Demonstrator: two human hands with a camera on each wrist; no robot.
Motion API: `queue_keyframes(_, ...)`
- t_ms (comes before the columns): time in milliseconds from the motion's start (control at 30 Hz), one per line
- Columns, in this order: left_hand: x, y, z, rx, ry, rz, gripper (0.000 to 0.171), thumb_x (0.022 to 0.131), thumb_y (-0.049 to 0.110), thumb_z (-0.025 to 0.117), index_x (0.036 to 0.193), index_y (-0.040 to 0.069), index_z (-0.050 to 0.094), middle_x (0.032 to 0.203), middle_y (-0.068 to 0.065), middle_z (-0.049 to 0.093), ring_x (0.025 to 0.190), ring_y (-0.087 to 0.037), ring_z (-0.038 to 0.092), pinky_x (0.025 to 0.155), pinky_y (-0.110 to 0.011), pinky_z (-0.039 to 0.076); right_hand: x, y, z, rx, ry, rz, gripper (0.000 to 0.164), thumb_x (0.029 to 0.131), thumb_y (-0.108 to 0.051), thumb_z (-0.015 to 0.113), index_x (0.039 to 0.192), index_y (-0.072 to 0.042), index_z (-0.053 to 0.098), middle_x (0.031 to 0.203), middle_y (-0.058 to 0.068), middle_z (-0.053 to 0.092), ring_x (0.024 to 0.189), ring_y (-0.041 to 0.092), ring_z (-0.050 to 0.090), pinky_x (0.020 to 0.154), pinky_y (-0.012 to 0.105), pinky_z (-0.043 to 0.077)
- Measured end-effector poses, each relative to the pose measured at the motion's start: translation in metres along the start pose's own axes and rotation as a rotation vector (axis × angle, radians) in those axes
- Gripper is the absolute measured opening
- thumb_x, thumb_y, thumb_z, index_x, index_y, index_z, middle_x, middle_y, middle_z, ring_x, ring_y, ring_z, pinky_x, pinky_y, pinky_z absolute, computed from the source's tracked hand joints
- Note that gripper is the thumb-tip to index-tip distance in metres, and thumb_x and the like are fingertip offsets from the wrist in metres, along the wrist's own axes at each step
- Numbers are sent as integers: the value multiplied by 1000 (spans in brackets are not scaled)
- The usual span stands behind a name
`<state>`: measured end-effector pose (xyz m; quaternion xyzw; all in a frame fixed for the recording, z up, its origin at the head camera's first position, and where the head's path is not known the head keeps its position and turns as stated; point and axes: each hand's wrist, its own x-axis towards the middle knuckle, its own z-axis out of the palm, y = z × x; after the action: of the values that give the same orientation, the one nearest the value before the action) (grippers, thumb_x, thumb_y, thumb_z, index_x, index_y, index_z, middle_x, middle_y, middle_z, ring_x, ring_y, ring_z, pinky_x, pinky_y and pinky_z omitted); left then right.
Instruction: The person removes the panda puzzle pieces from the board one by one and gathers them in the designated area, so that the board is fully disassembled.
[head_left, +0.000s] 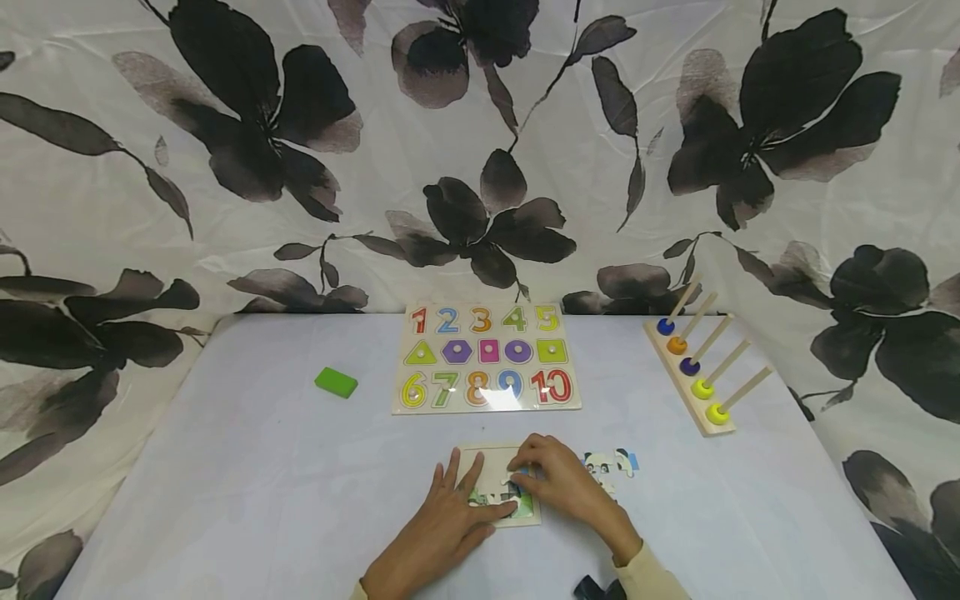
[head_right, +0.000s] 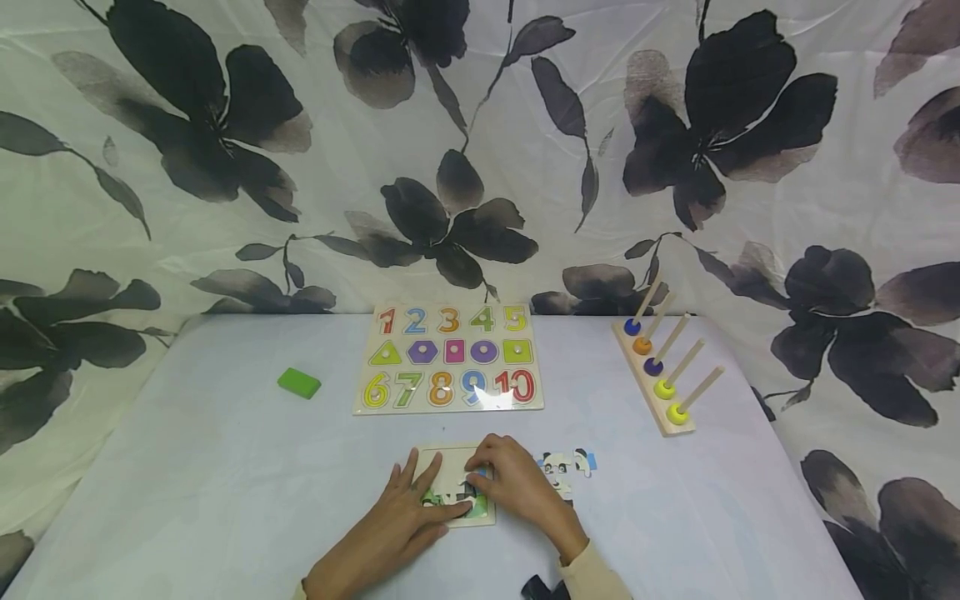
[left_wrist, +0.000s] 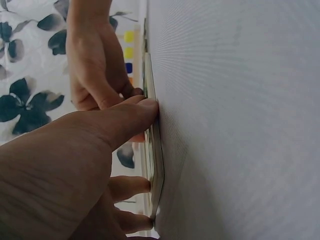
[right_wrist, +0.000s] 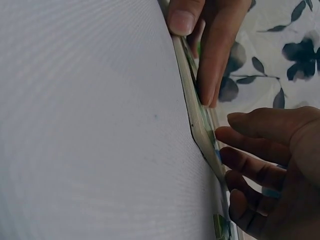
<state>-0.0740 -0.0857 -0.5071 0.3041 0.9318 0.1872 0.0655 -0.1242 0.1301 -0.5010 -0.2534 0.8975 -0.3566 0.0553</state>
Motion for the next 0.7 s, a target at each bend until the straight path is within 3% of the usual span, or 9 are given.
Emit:
queue_keyframes(500, 0, 0, 0, 0, 12, 10, 35, 91, 29, 62, 124, 42, 63, 146, -28, 37, 134, -60, 17, 100, -74, 23, 0, -1, 3, 37, 12, 54, 6, 90, -16, 66, 92, -15, 71, 88, -11, 56, 80, 6, 48, 72, 25, 46)
queue_keyframes(700, 1, 0, 0, -7, 2, -1, 35, 91, 29, 62, 124, 42, 63, 147, -27, 36, 135, -60, 16, 100, -74, 23, -1, -2, 3, 89, 2, 84, 7, 92, -20, 64, 92, -16, 70, 88, -13, 61, 80, 5, 51, 73, 25, 45)
